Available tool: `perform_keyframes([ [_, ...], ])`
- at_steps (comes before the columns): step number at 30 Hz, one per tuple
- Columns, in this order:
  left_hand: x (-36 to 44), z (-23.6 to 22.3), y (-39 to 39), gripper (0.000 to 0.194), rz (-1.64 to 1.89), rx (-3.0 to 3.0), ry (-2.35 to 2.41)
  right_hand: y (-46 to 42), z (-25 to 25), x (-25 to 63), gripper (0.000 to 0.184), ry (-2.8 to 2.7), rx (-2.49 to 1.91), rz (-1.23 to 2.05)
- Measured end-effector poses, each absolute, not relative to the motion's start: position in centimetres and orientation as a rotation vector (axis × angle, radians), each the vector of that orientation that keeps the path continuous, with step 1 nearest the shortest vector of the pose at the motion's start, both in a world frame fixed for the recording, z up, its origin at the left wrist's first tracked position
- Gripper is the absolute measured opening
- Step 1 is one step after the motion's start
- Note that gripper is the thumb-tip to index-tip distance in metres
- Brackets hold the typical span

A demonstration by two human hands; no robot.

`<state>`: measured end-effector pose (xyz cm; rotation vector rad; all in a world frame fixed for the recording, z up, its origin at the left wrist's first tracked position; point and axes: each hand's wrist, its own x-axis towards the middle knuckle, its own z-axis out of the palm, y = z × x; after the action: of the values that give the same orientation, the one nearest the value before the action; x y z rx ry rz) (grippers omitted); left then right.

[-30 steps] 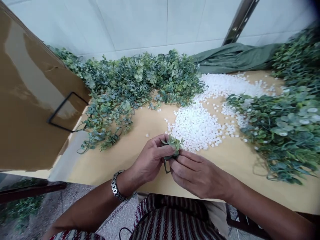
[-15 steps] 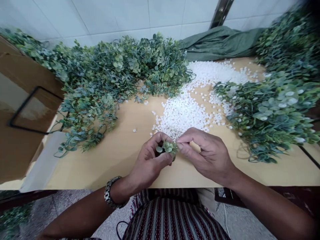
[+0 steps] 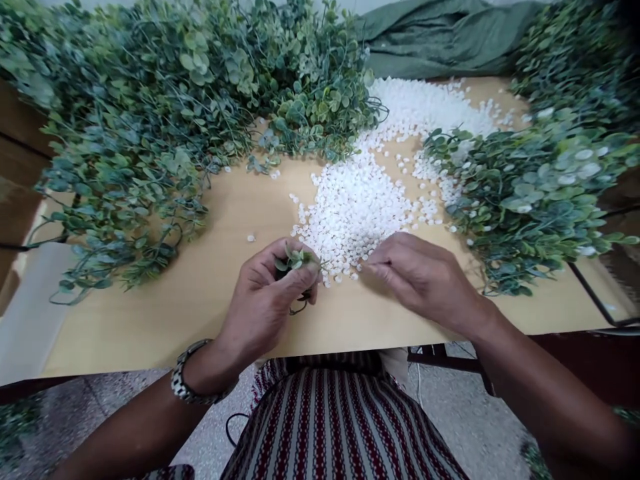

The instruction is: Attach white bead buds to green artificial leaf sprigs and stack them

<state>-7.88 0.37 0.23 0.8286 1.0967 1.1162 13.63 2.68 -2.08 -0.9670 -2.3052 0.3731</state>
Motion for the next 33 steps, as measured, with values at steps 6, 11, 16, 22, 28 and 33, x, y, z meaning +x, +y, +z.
perform_keyframes([
  [6, -7.8, 0.1, 0.6, 0.011, 1.071, 0.772, 1.093, 2.4, -3.4, 13.0, 0.019, -2.553, -0.842, 0.091],
  [11, -7.7, -0.3, 0.6, 0.012, 1.050, 0.708, 1.051, 2.6, -4.0, 12.5, 0.020, -2.651, -0.764, -0.124],
  [16, -7.3, -0.3, 0.4, 0.018, 1.031, 0.671, 1.035, 2.2, -3.3, 12.2, 0.010, -2.287, -0.890, 0.336],
  [22, -5.7, -0.2, 0.0, 0.019, 1.013, 0.661, 1.023, 1.2, -2.2, 11.2, 0.006, -1.714, -0.913, 0.917],
  [28, -4.2, -0.2, -0.5, 0.012, 1.044, 0.767, 0.987, 0.3, -3.6, 10.7, 0.009, -1.336, -0.893, 1.196],
  [33, -3.3, -0.4, -0.7, 0.008, 1.087, 0.858, 0.986, -0.1, -3.9, 10.5, 0.020, -1.147, -0.912, 1.250],
])
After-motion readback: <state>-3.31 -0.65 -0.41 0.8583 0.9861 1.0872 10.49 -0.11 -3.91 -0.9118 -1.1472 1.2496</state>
